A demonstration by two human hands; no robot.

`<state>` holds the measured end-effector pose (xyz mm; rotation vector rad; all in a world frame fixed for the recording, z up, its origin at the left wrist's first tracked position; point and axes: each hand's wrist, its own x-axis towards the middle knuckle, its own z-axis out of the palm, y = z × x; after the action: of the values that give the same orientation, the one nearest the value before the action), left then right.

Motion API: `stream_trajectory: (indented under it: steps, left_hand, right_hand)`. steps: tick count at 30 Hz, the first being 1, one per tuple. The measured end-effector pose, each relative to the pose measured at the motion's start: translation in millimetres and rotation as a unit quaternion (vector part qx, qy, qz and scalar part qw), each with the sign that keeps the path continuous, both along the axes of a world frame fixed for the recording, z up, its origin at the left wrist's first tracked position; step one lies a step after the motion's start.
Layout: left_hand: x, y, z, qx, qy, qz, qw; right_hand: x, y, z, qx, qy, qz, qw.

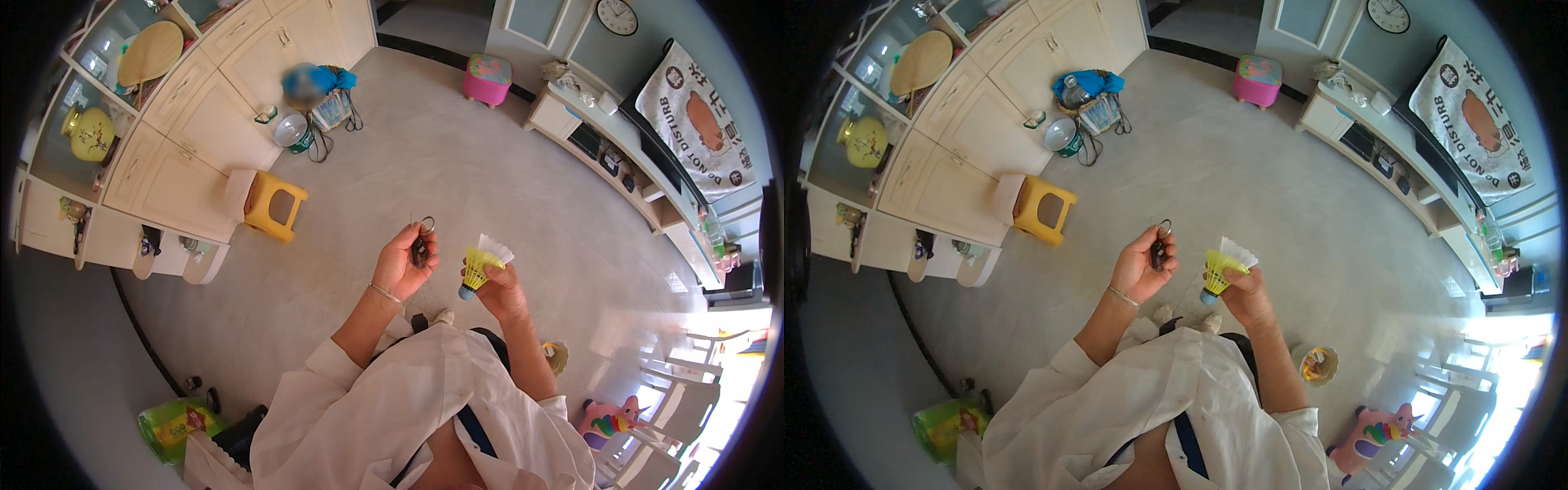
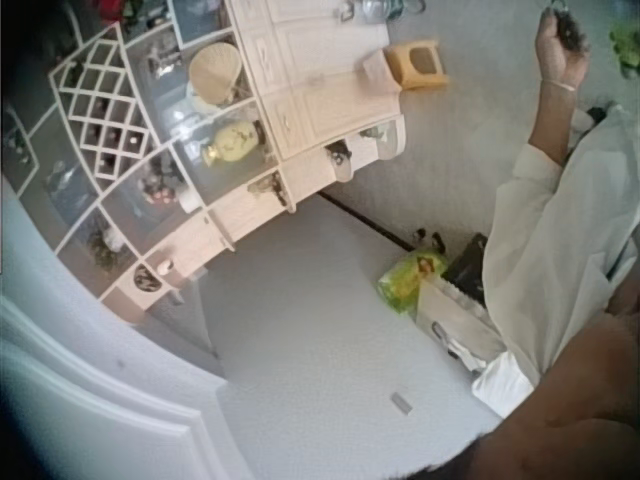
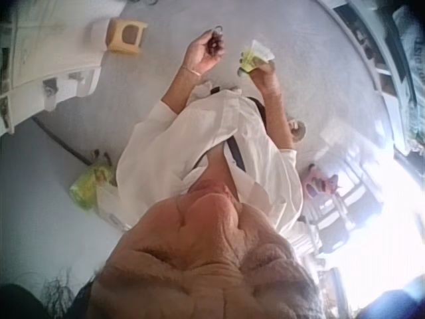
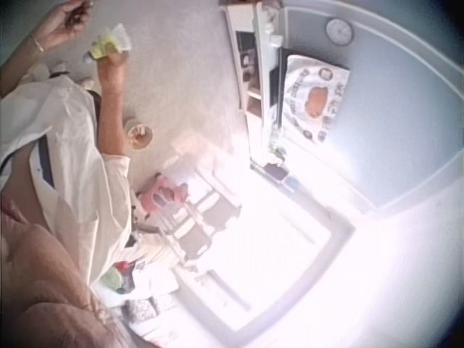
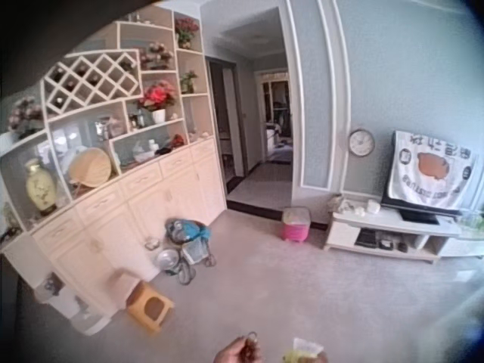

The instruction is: The person retrieves a shuttlecock and a small bottle from a cabinet, then proceeds to assemble the shuttlecock by attaching the cork base to the feather skirt. The person handles the components carefully, aligning and pressing them together to form a complete shuttlecock.

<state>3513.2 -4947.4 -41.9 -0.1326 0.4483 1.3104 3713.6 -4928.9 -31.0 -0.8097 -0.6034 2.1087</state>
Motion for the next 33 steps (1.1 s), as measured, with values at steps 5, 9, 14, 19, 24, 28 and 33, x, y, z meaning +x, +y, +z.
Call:
stream_trajectory:
  steps: [5, 9, 14, 19, 24, 28, 33]
  left_hand:
    - [16, 1, -4, -0.028, -0.008, 0.041, 0.999]
    - [23, 0, -12, 0.008, -0.039, 0.062, 0.997]
    - [27, 1, -14, 0.046, -0.073, 0.078, 0.993]
    - [31, -2, -15, 0.058, -0.090, 0.099, 0.989]
    - [31, 0, -19, 0.067, -0.100, 0.100, 0.988]
    - [31, 1, -22, 0.070, -0.089, 0.099, 0.989]
    - [32, 1, -30, 0.082, -0.077, 0.096, 0.989]
  right_hand:
    - [18, 13, -20, -0.016, 0.020, 0.021, 0.999]
    - [19, 16, -30, -0.030, 0.025, 0.033, 0.999]
    - [22, 23, -41, -0.049, 0.022, 0.086, 0.995]
    - [20, 23, -45, -0.044, 0.016, 0.111, 0.993]
    - [17, 27, -49, -0.040, 0.019, 0.119, 0.992]
    - [18, 29, -56, -0.043, 0.013, 0.120, 0.992]
    - [19, 29, -66, -0.048, 0.011, 0.123, 0.991]
